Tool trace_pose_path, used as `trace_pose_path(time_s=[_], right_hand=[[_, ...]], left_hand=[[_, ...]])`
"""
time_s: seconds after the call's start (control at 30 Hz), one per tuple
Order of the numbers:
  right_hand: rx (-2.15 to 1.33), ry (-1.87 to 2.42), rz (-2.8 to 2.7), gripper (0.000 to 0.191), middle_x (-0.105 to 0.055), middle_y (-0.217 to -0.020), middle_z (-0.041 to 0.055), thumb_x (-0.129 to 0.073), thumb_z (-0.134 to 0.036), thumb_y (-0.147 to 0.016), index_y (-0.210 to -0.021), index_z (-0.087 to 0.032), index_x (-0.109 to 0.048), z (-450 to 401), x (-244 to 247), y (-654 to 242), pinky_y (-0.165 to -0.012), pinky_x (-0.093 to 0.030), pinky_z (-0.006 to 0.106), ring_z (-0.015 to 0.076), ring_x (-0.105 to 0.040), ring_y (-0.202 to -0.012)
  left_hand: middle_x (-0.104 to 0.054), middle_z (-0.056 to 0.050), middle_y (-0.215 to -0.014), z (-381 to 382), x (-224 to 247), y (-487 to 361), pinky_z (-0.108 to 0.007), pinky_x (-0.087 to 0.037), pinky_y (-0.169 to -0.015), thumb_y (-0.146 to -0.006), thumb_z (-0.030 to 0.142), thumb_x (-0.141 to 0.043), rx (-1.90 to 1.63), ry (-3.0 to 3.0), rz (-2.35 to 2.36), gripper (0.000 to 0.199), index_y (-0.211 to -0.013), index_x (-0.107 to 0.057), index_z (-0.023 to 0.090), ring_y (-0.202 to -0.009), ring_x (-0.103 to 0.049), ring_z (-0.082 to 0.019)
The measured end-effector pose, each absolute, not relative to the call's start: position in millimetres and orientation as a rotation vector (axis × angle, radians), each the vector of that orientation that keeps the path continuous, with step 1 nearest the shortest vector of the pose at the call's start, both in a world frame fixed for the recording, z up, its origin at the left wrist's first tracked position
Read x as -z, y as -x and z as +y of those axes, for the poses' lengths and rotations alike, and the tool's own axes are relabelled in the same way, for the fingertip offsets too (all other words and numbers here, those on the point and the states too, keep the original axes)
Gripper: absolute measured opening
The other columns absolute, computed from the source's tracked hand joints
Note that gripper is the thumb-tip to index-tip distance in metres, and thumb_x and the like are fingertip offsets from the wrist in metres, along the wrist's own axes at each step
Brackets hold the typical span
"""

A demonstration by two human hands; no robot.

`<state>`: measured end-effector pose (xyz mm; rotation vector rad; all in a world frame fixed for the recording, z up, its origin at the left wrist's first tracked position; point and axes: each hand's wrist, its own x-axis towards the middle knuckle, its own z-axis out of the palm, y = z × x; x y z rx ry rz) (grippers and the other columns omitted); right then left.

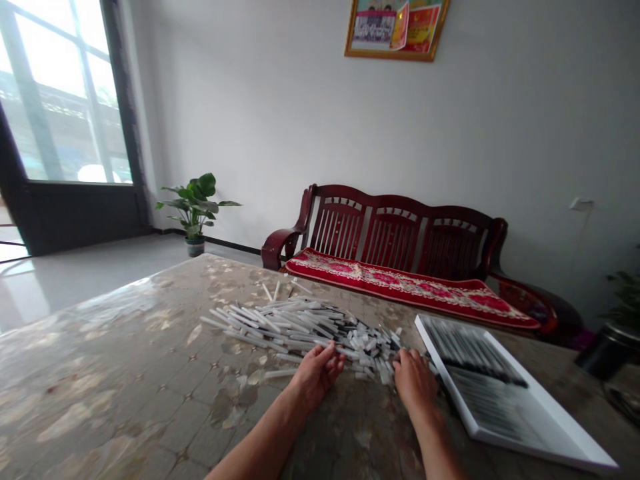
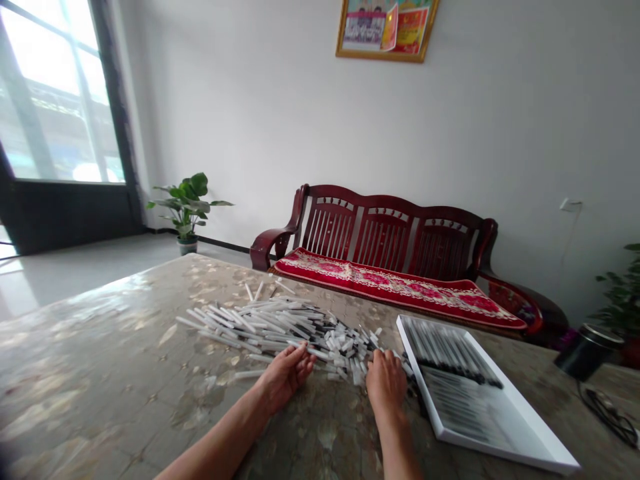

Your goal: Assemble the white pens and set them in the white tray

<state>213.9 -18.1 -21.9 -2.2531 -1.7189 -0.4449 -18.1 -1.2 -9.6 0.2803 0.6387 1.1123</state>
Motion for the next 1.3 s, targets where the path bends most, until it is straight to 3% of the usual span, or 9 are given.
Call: trace_pose_path(time_s=[0.1,0.27,0.47,0.93,1.3], right_hand=[[0.338,1.984,-1.618,0.017,-0.072,-0.092,0.0095,-0.051,-0.022,-0.088,-0.09,-0.021,-0.068,-17,22,-207,-0.079,-0.045,0.033,0.0253,-0.065,-0.09],[-0.153,1.467,-1.424,0.022,-0.075,-0.088,0.0064,-0.054,-0.037,-0.083,-0.089,-0.022,-0.069,-18,29,-175,-0.076,-0.053,0.033,0.0235,-0.069,-0.082],[-0.473,1.338,-1.235,0.024,-0.075,-0.082,0.0056,-0.062,-0.041,-0.076,-0.089,-0.022,-0.068,-23,31,-148,-0.068,-0.056,0.032,0.0222,-0.069,-0.071],[-0.321,1.352,-1.344,0.016,-0.074,-0.075,0.0051,-0.061,-0.039,-0.079,-0.082,-0.023,-0.063,-31,22,-138,-0.063,-0.055,0.028,0.0212,-0.07,-0.068],[-0.188,1.386,-1.506,0.015,-0.075,-0.086,0.0061,-0.053,-0.03,-0.084,-0.094,-0.024,-0.063,-32,29,-143,-0.071,-0.056,0.029,0.0215,-0.072,-0.08]], left_hand=[[-0.07,-0.002,-0.07,-1,9,17,-0.021,-0.061,-0.06,-0.087,0.009,-0.065,-1.145,-0.281,0.685,0.012,-0.084,-0.055,0.015,-0.06,-0.072,-0.013],[-0.07,-0.002,-0.071,-2,8,14,-0.022,-0.061,-0.062,-0.089,0.005,-0.061,-1.234,-0.283,0.694,0.014,-0.081,-0.056,0.015,-0.059,-0.071,-0.012],[-0.069,-0.002,-0.071,-2,8,14,-0.02,-0.061,-0.063,-0.087,0.005,-0.062,-1.277,-0.287,0.693,0.015,-0.078,-0.056,0.015,-0.06,-0.071,-0.011],[-0.07,-0.001,-0.072,-3,11,13,-0.021,-0.061,-0.063,-0.082,0.007,-0.071,-1.272,-0.354,0.699,0.016,-0.078,-0.058,0.016,-0.061,-0.071,-0.011],[-0.07,0.001,-0.071,-4,19,12,-0.022,-0.06,-0.061,-0.058,0.024,-0.092,-1.321,-0.466,0.673,0.036,-0.075,-0.061,0.016,-0.061,-0.069,-0.011]])
